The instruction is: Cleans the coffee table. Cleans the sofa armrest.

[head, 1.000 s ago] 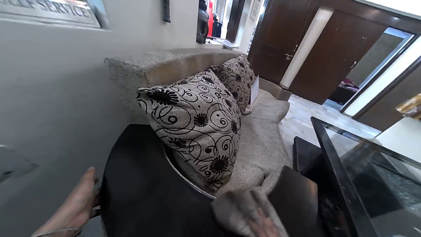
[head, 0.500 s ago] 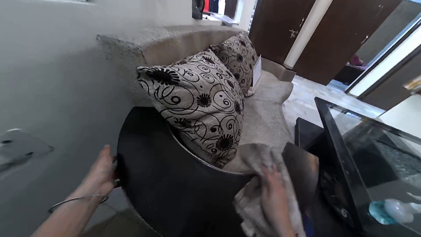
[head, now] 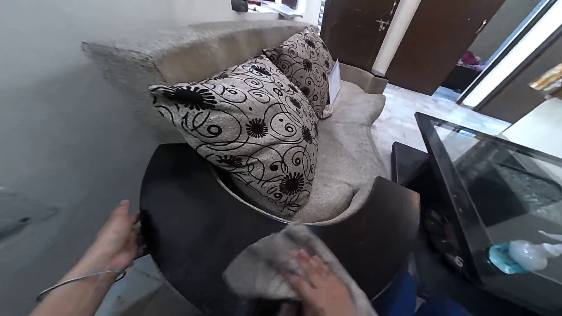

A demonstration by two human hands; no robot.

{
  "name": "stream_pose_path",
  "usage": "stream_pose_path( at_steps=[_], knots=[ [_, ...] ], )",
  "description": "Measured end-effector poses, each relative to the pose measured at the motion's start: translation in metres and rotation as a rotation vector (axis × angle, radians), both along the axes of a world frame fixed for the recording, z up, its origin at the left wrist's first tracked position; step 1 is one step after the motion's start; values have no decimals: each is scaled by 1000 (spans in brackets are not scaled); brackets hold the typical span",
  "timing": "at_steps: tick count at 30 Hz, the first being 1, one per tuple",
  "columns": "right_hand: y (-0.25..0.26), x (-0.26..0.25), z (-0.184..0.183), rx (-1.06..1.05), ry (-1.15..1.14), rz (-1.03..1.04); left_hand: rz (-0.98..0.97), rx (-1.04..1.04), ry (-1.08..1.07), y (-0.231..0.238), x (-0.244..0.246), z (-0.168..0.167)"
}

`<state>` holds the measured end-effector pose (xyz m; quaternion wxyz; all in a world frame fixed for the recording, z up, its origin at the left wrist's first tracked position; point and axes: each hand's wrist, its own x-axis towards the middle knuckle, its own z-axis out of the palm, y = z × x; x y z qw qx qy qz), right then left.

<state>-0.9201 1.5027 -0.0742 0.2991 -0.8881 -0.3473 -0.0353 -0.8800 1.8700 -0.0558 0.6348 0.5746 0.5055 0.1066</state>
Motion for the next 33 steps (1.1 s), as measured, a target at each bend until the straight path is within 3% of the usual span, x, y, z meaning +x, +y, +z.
stream_pose_path(
  at_steps=[7,11,15,19,24,28,31,33],
  knots=[
    [-167,128,-4,-126,-32,-425,-65,65,39,-5,1,2],
    [-190,183,3,-111,30,-483,-196,108,133,-3,3,4],
    [-187,174,-6,-109,-63,-390,-224,101,153,-5,5,6],
    [-154,117,-9,-127,-78,-147,-191,67,126,-6,6,8],
    [-67,52,10,-132,64,318,-155,10,81,-7,5,9],
    [19,45,6,-109,63,630,-103,-43,66,-1,2,12],
    [93,62,-3,-35,-48,641,-29,-122,8,5,-1,10],
    [146,85,12,-182,70,637,68,-174,-37,4,-2,15]
  ],
)
